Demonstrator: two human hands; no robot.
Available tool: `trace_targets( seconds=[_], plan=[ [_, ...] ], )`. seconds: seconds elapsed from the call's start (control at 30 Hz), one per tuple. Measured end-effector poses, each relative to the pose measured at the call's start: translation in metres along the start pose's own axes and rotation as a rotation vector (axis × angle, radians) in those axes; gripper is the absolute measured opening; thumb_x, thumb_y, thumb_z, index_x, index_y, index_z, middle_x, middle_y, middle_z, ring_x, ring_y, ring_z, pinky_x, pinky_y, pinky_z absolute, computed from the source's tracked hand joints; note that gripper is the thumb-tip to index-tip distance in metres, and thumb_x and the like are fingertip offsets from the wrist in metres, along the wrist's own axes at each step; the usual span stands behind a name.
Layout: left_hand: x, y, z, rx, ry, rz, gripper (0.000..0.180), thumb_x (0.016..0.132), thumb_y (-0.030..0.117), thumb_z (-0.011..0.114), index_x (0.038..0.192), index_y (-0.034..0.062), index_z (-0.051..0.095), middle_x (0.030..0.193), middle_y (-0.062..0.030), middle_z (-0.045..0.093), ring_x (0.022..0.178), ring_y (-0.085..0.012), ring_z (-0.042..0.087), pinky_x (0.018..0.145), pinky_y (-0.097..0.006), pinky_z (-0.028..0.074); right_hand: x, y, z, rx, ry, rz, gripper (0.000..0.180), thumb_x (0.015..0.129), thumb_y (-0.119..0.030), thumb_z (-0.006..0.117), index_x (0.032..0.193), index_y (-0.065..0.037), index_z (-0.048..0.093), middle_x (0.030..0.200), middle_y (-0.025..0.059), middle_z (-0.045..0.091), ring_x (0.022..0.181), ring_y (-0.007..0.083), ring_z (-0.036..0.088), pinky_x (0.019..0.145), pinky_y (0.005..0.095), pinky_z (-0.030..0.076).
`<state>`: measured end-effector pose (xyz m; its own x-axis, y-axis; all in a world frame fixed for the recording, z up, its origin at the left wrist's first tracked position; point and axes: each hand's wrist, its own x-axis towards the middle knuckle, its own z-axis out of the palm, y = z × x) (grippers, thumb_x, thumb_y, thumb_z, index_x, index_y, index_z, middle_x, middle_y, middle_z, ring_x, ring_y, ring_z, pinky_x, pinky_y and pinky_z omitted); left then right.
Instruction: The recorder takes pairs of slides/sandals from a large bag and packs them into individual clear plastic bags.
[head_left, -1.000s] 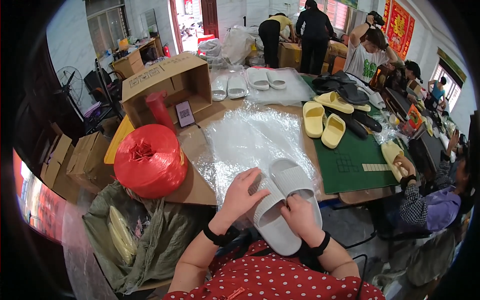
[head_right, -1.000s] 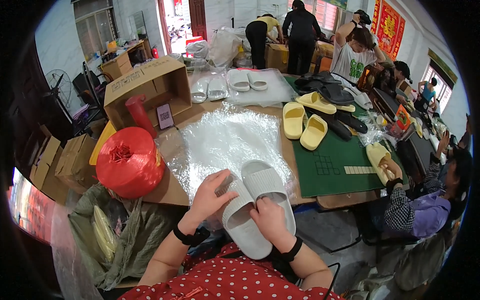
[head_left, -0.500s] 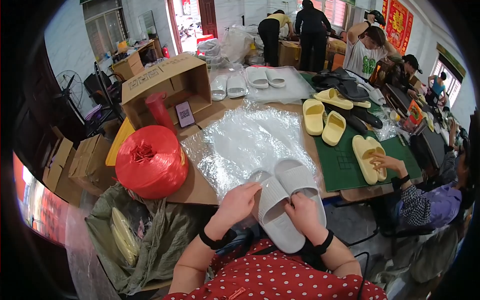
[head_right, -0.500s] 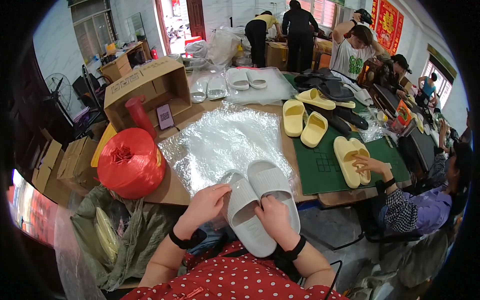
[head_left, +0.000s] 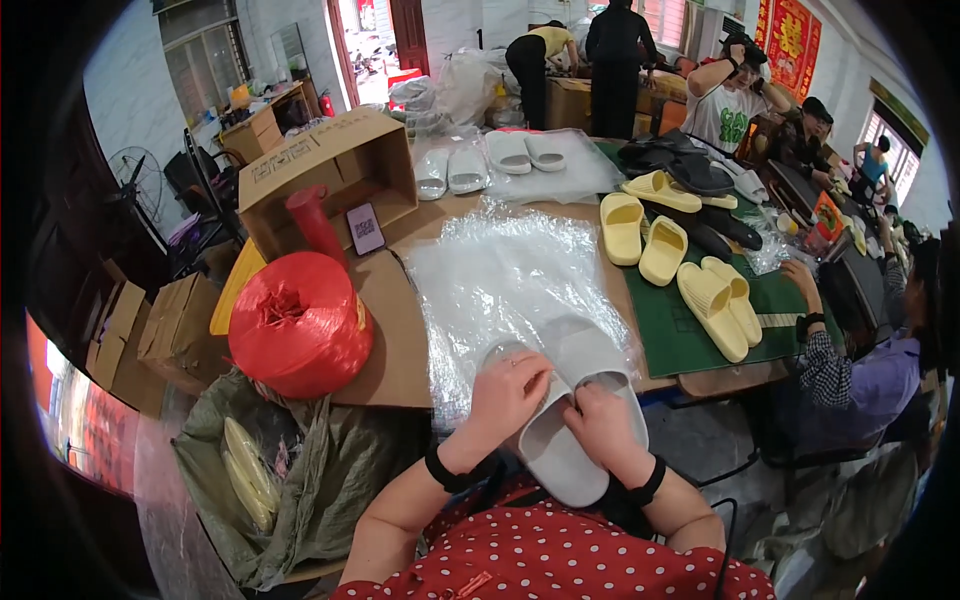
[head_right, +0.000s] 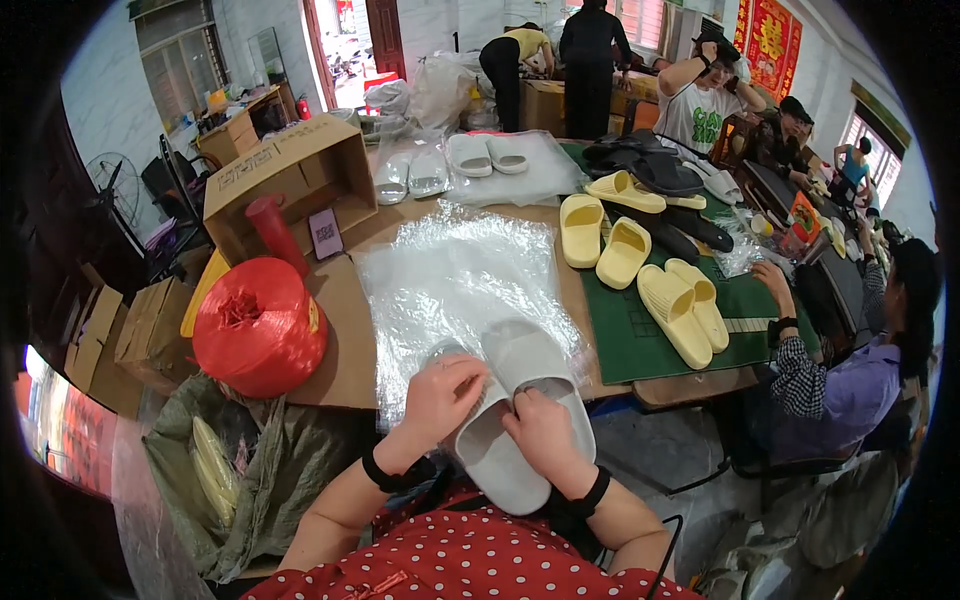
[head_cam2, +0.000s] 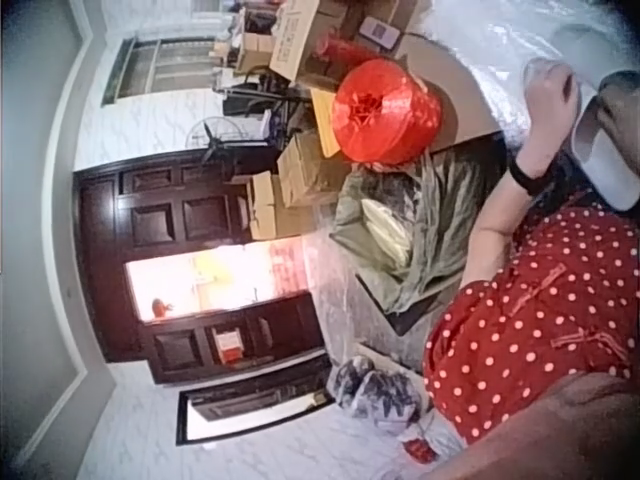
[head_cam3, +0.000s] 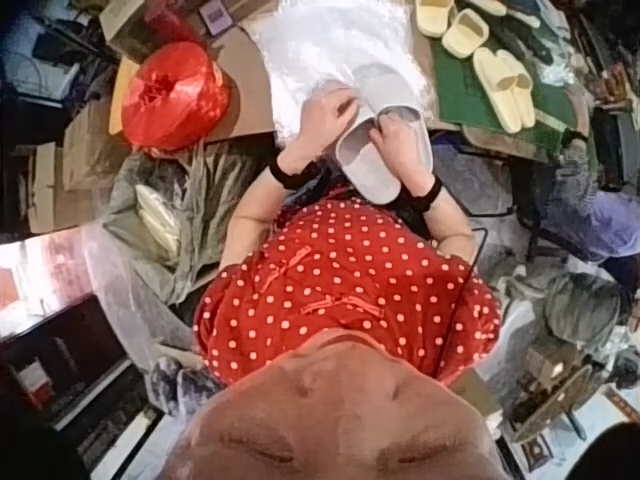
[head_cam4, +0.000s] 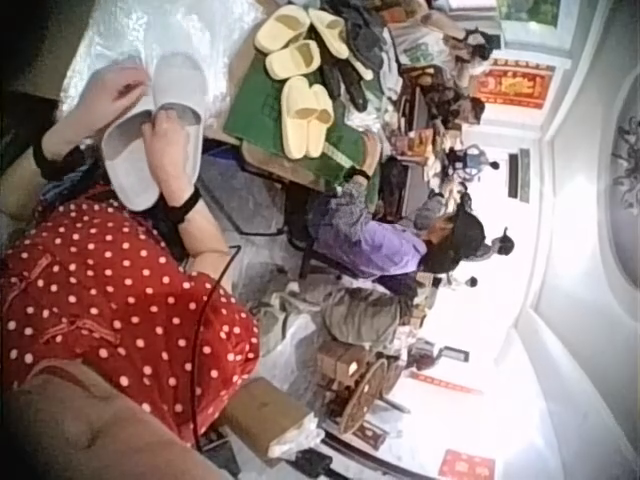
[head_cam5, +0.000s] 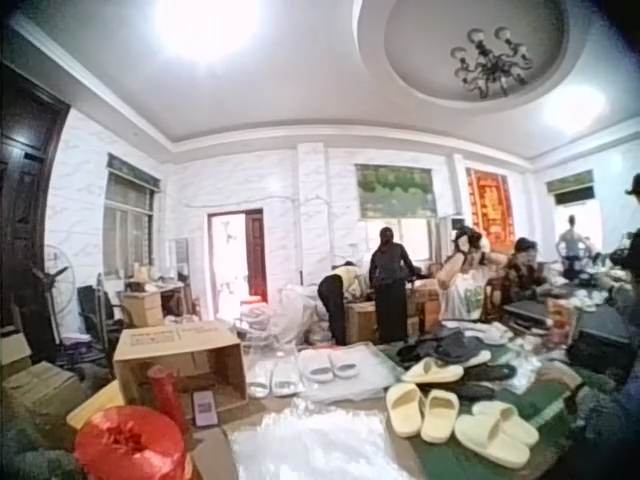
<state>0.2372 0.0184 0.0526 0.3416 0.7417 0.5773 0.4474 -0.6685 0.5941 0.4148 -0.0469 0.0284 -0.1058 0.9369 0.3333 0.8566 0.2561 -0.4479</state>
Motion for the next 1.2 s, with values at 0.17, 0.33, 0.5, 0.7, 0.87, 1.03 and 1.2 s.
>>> trace_targets(
  seconds=[0.17,0.33,0.5,0.7,0.87,1.03,1.2],
  plan=[
    [0.001,0.001,0.000,-0.169,-0.065,0.062,0.010,0.083,0.007,0.065,0.093,0.0052,0.067,0.101,-0.0092,0.069,0.094,-0.0304,0.064,0.083,-0.039,0.051,0.013,0.009,0.011,-0.007,0.108,0.074,0.019,0.084,-0.019,0.066,0.079,-0.002,0.059,0.079,0.0176,0.060,0.071,0.0384,0.063,0.063,0.0474,0.050],
    [0.006,0.003,-0.002,-0.270,-0.116,0.146,0.007,0.084,0.005,0.062,0.091,0.0027,0.064,0.111,-0.0114,0.068,0.103,-0.0317,0.061,0.093,-0.041,0.046,0.045,0.018,0.035,0.110,0.152,-0.005,0.019,0.083,-0.020,0.065,0.089,-0.003,0.059,0.085,0.0195,0.062,0.079,0.0402,0.064,0.065,0.0479,0.052],
    [0.003,0.001,-0.014,-0.449,-0.262,0.009,0.006,0.084,0.003,0.059,0.090,0.0027,0.062,0.113,-0.0106,0.068,0.104,-0.0291,0.061,0.094,-0.039,0.046,0.103,0.014,0.061,0.032,0.266,0.078,0.019,0.087,-0.020,0.061,0.093,-0.003,0.058,0.091,0.0217,0.061,0.080,0.0430,0.063,0.067,0.0510,0.051],
    [-0.003,-0.004,-0.037,-0.393,-0.297,0.001,0.009,0.085,0.001,0.060,0.092,0.0019,0.064,0.115,-0.0097,0.068,0.106,-0.0250,0.061,0.093,-0.037,0.046,0.154,0.004,0.089,0.180,0.652,-0.101,0.019,0.091,-0.021,0.058,0.097,-0.002,0.056,0.093,0.0228,0.059,0.080,0.0450,0.060,0.070,0.0518,0.048],
    [-0.004,-0.025,-0.052,-0.167,-0.064,0.007,0.010,0.084,0.002,0.062,0.094,0.0025,0.066,0.114,-0.0095,0.069,0.105,-0.0254,0.062,0.092,-0.036,0.047,0.159,-0.001,0.101,0.150,0.399,0.058,0.047,0.087,-0.018,0.067,0.121,0.008,0.048,0.104,0.0281,0.057,0.101,0.0454,0.054,0.085,0.0490,0.046],
    [-0.039,-0.041,-0.075,-0.185,0.227,-0.339,0.012,0.090,0.008,0.063,0.098,0.0002,0.065,0.103,-0.0119,0.067,0.094,-0.0225,0.064,0.079,-0.035,0.052,0.057,-0.019,0.031,0.314,0.045,-0.320,0.041,0.085,-0.018,0.072,0.118,0.003,0.059,0.110,0.0264,0.061,0.105,0.0362,0.059,0.089,0.0413,0.050],
    [-0.067,-0.068,-0.073,-0.218,0.043,-0.756,0.049,0.092,0.031,0.064,0.129,0.0012,0.051,0.074,-0.0076,0.061,0.065,-0.0152,0.060,0.064,-0.028,0.048,0.006,0.034,-0.043,0.806,-0.096,0.458,0.019,0.090,-0.018,0.068,0.086,0.001,0.069,0.072,0.0008,0.063,0.066,0.0069,0.057,0.057,0.0240,0.046]
  ],
)
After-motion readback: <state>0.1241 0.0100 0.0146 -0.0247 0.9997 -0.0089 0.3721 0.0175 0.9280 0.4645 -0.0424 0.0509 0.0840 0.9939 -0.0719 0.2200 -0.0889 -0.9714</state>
